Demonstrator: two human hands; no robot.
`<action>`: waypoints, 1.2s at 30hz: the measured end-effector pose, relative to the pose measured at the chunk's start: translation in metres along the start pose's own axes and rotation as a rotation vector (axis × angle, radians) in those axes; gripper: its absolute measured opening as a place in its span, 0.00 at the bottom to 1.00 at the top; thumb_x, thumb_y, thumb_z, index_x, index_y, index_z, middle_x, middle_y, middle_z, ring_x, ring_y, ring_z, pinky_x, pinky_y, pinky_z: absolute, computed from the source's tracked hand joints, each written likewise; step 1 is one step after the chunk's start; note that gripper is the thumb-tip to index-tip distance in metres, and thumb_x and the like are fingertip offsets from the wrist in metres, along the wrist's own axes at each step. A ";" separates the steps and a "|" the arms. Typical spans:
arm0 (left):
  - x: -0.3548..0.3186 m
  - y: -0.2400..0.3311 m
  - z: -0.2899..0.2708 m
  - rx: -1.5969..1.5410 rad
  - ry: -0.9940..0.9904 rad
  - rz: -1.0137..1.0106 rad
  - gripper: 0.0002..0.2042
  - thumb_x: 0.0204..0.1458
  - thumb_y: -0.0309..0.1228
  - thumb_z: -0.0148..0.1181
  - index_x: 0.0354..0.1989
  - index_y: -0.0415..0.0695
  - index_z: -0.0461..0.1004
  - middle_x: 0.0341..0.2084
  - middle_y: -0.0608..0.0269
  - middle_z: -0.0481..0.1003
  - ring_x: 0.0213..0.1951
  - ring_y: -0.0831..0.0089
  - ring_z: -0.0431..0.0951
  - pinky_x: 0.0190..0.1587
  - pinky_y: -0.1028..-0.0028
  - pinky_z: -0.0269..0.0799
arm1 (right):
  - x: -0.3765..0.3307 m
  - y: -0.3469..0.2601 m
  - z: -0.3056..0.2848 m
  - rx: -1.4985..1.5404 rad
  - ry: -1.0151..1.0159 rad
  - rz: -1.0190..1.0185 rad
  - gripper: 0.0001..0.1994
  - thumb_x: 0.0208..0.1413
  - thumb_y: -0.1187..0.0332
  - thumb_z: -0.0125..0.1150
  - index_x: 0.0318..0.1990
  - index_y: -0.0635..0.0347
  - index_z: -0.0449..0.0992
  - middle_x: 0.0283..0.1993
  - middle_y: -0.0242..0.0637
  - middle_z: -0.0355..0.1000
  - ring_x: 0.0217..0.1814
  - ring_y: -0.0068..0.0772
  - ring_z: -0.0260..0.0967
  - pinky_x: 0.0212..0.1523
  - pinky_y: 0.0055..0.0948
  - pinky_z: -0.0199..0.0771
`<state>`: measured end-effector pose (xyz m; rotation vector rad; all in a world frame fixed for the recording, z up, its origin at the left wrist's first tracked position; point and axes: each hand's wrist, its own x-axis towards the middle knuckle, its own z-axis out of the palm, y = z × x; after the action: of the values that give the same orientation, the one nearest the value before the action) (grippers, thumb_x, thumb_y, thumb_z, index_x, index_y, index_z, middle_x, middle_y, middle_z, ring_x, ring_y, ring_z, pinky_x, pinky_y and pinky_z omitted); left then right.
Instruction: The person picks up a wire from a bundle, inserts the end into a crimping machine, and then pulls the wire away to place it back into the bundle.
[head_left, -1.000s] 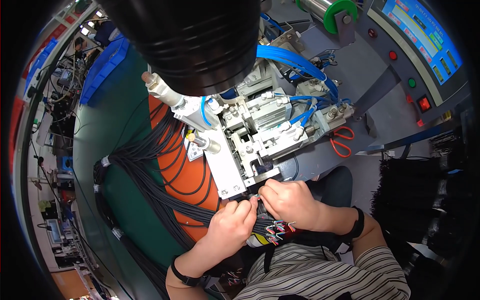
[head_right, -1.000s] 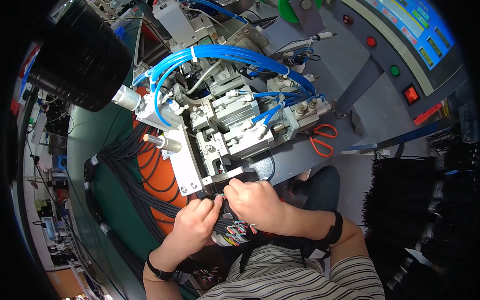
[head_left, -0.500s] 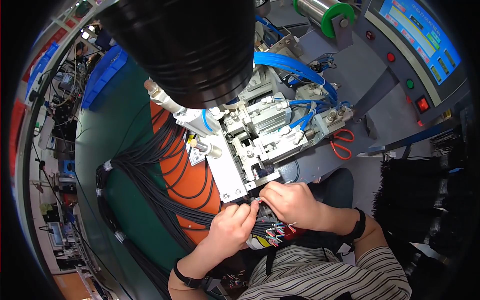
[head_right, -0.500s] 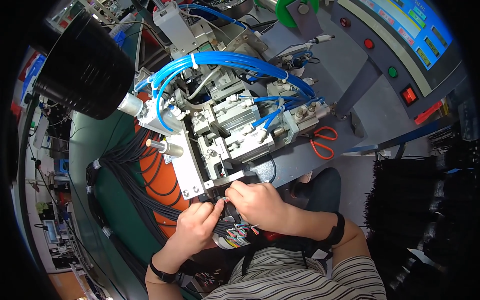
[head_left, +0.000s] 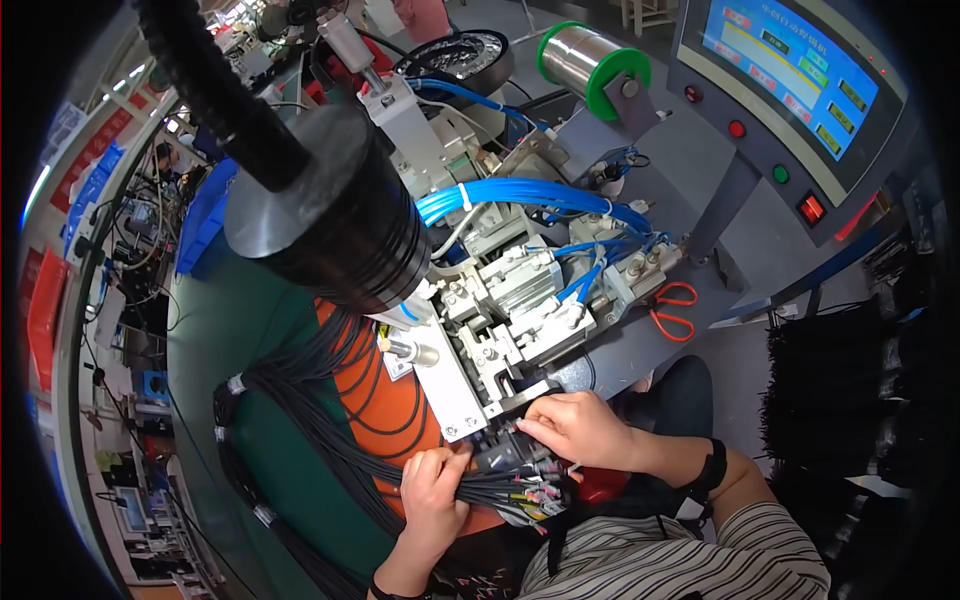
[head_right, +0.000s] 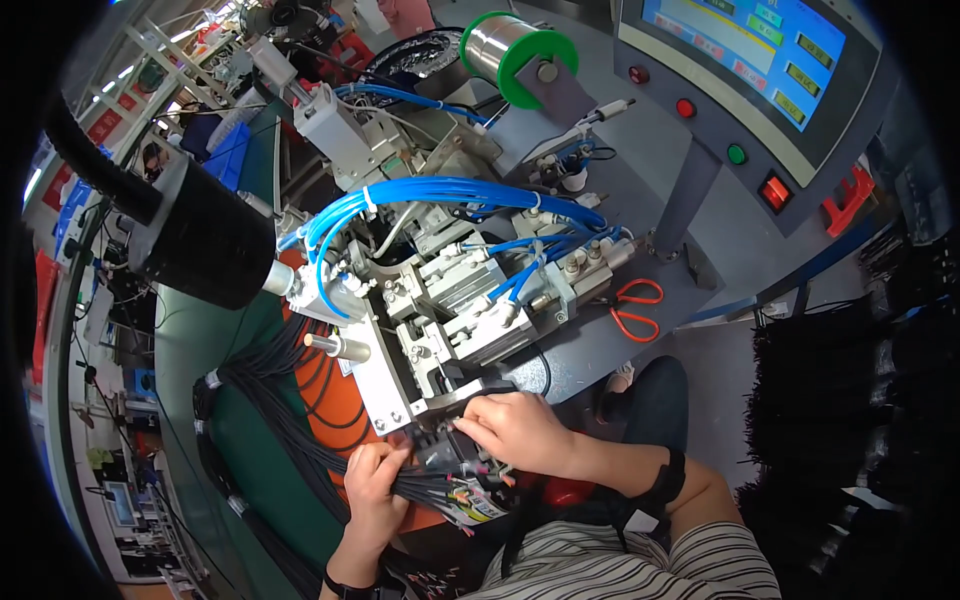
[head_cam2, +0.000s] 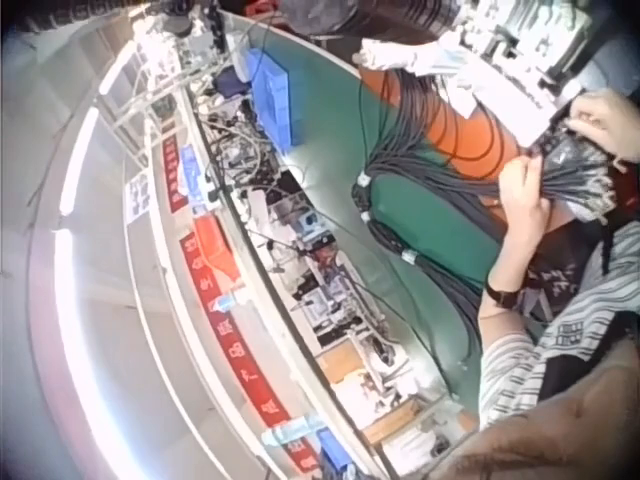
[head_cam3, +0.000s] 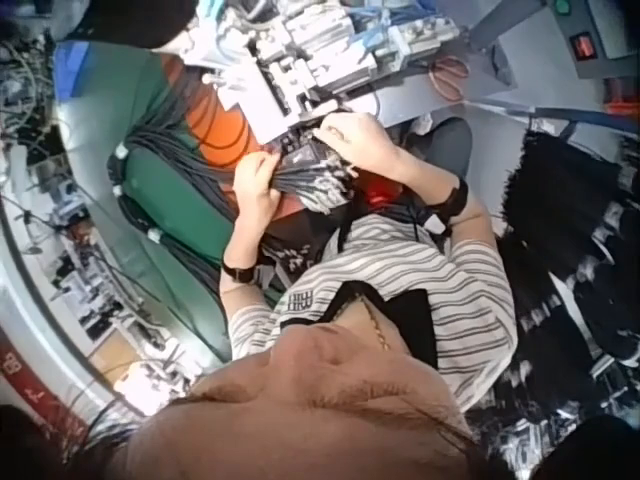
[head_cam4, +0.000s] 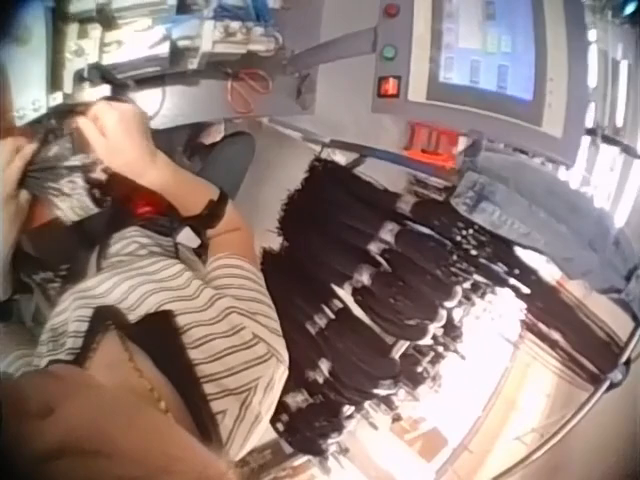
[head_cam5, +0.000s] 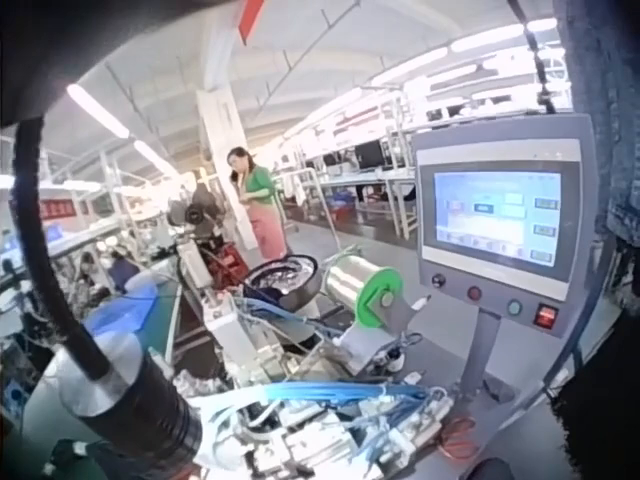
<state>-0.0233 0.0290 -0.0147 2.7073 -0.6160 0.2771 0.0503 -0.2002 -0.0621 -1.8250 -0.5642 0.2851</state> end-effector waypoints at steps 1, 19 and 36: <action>-0.001 0.000 0.004 -0.018 0.019 -0.043 0.22 0.34 0.18 0.64 0.44 0.39 0.75 0.28 0.58 0.71 0.29 0.61 0.73 0.32 0.67 0.69 | -0.001 -0.006 -0.004 0.034 -0.015 -0.039 0.06 0.54 0.72 0.64 0.36 0.64 0.76 0.29 0.42 0.74 0.27 0.44 0.74 0.27 0.37 0.72; 0.007 0.018 0.014 -0.196 0.133 0.024 0.19 0.34 0.25 0.70 0.39 0.39 0.74 0.27 0.59 0.75 0.27 0.62 0.77 0.27 0.68 0.70 | -0.008 -0.003 0.004 0.989 -0.288 0.240 0.13 0.59 0.78 0.60 0.51 0.68 0.74 0.39 0.31 0.75 0.34 0.12 0.69 0.33 0.15 0.68; 0.015 0.024 0.017 -0.248 0.109 -0.029 0.13 0.42 0.24 0.66 0.37 0.38 0.72 0.23 0.59 0.73 0.25 0.61 0.76 0.28 0.66 0.71 | -0.016 -0.021 0.036 0.047 0.264 -0.495 0.13 0.63 0.72 0.57 0.52 0.68 0.73 0.46 0.39 0.73 0.42 0.21 0.74 0.41 0.20 0.74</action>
<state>-0.0187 -0.0030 -0.0192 2.4442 -0.5410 0.3165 0.0153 -0.1731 -0.0557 -1.5847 -0.7888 -0.2703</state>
